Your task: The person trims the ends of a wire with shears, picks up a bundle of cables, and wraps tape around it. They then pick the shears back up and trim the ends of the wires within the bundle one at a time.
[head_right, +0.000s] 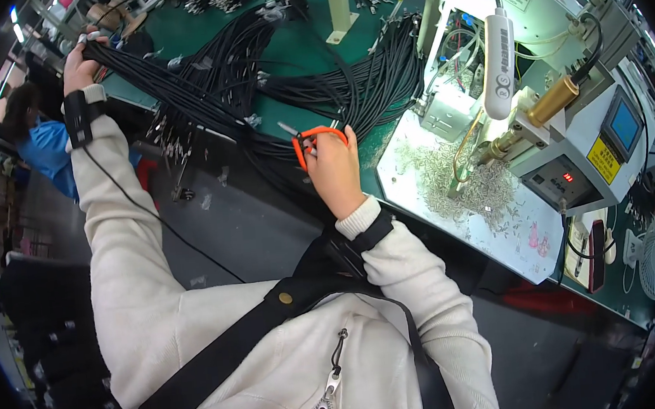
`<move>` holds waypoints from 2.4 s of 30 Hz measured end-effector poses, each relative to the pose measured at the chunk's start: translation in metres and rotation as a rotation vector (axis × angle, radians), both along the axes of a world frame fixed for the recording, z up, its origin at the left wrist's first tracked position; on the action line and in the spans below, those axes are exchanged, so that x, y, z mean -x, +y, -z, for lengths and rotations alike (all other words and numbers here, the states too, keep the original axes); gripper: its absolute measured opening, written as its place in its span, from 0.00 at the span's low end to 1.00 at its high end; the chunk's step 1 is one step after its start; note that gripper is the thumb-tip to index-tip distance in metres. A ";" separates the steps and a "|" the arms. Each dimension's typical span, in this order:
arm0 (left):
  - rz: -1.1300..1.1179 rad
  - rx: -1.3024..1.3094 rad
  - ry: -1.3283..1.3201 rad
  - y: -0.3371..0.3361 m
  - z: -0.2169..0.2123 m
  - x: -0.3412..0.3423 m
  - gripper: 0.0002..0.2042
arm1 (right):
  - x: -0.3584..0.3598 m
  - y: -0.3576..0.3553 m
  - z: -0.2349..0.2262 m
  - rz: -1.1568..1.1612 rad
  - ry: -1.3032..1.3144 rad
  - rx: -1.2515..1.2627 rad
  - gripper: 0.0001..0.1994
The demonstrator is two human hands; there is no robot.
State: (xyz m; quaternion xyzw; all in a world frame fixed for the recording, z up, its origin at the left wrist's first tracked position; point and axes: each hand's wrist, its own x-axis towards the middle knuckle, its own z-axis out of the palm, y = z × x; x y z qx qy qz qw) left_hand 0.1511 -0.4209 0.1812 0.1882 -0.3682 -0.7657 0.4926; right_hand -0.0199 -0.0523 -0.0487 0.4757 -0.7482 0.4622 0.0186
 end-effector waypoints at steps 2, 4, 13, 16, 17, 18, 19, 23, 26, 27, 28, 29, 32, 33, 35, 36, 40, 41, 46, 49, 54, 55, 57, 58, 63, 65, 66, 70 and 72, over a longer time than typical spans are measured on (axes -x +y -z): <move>-0.076 0.004 0.053 -0.034 0.007 -0.026 0.08 | 0.000 -0.002 0.001 -0.009 0.019 0.007 0.05; 0.196 0.248 0.105 -0.070 0.020 -0.062 0.08 | -0.004 -0.005 0.002 -0.049 0.068 -0.006 0.05; 0.365 0.293 -0.053 0.113 0.071 0.000 0.10 | -0.039 0.017 -0.065 -0.372 -0.697 0.475 0.10; 0.283 0.382 -0.040 0.223 0.092 0.021 0.16 | -0.061 0.017 -0.093 -0.459 -0.660 0.368 0.10; 0.292 0.383 -0.038 0.252 0.099 0.029 0.16 | -0.062 0.019 -0.096 -0.486 -0.636 0.319 0.10; 0.313 0.362 -0.036 0.277 0.106 0.033 0.17 | -0.065 0.026 -0.095 -0.488 -0.634 0.322 0.10; 0.335 0.343 -0.032 0.289 0.108 0.035 0.18 | -0.067 0.036 -0.093 -0.485 -0.567 0.191 0.10; 0.494 0.302 -0.098 0.281 0.091 0.013 0.19 | -0.071 0.069 -0.069 -0.518 -0.426 -0.172 0.10; 0.537 0.389 -0.167 0.301 0.093 0.014 0.19 | -0.067 0.083 -0.053 -0.638 -0.444 -0.309 0.11; 0.559 0.432 -0.201 0.310 0.095 0.016 0.20 | -0.066 0.085 -0.055 -0.552 -0.447 -0.181 0.11; 0.570 0.432 -0.201 0.319 0.100 0.018 0.20 | -0.064 0.087 -0.057 -0.465 -0.448 -0.055 0.11; 0.633 0.467 -0.246 0.331 0.107 0.018 0.21 | -0.064 0.089 -0.057 -0.376 -0.448 0.071 0.11; 0.693 0.494 -0.300 0.355 0.127 0.016 0.23 | -0.058 0.095 -0.051 -0.307 -0.371 0.018 0.09; 0.678 0.486 -0.307 0.360 0.133 0.015 0.22 | -0.056 0.097 -0.049 -0.279 -0.331 -0.012 0.09; 0.666 0.478 -0.317 0.357 0.140 0.012 0.22 | -0.059 0.105 -0.045 -0.298 -0.494 0.107 0.08; 0.586 0.466 -0.322 0.349 0.141 0.008 0.22 | -0.059 0.111 -0.044 -0.315 -0.649 0.230 0.07; 0.525 0.397 -0.340 0.345 0.147 0.008 0.22 | -0.054 0.123 -0.050 -0.345 -0.844 0.346 0.06; 0.613 0.358 -0.341 0.352 0.149 0.010 0.22 | -0.054 0.124 -0.051 -0.360 -0.863 0.338 0.06; 0.707 0.288 -0.287 0.379 0.154 0.034 0.20 | -0.053 0.123 -0.044 -0.322 -0.848 0.186 0.07; 0.666 0.415 -0.321 0.385 0.165 0.045 0.17 | -0.041 0.133 -0.030 -0.300 -0.536 -0.021 0.08; 0.469 0.480 -0.488 0.371 0.157 0.045 0.15 | -0.040 0.144 -0.028 -0.248 -0.934 0.259 0.09; 0.482 0.479 -0.491 0.370 0.157 0.046 0.15 | -0.040 0.146 -0.029 -0.247 -0.961 0.240 0.09; 0.635 0.344 -0.416 0.367 0.159 0.047 0.15 | -0.038 0.148 -0.030 -0.246 -1.015 0.203 0.10; 0.708 0.275 -0.378 0.367 0.160 0.048 0.15 | -0.036 0.149 -0.027 -0.236 -1.021 0.207 0.10; 0.562 0.249 -0.252 0.393 0.172 0.068 0.11 | -0.030 0.147 -0.018 -0.267 -0.728 -0.161 0.11; 0.617 0.285 -0.324 0.389 0.170 0.068 0.11 | -0.029 0.149 -0.022 -0.270 -0.687 -0.220 0.11; 0.644 0.303 -0.361 0.387 0.169 0.068 0.11 | -0.029 0.151 -0.022 -0.263 -0.692 -0.217 0.11; 0.644 0.438 -0.523 0.380 0.174 0.067 0.11 | -0.029 0.165 -0.018 -0.159 -0.634 0.010 0.10; 0.692 0.438 -0.518 0.379 0.177 0.068 0.13 | -0.023 0.172 -0.013 -0.144 -0.555 0.013 0.09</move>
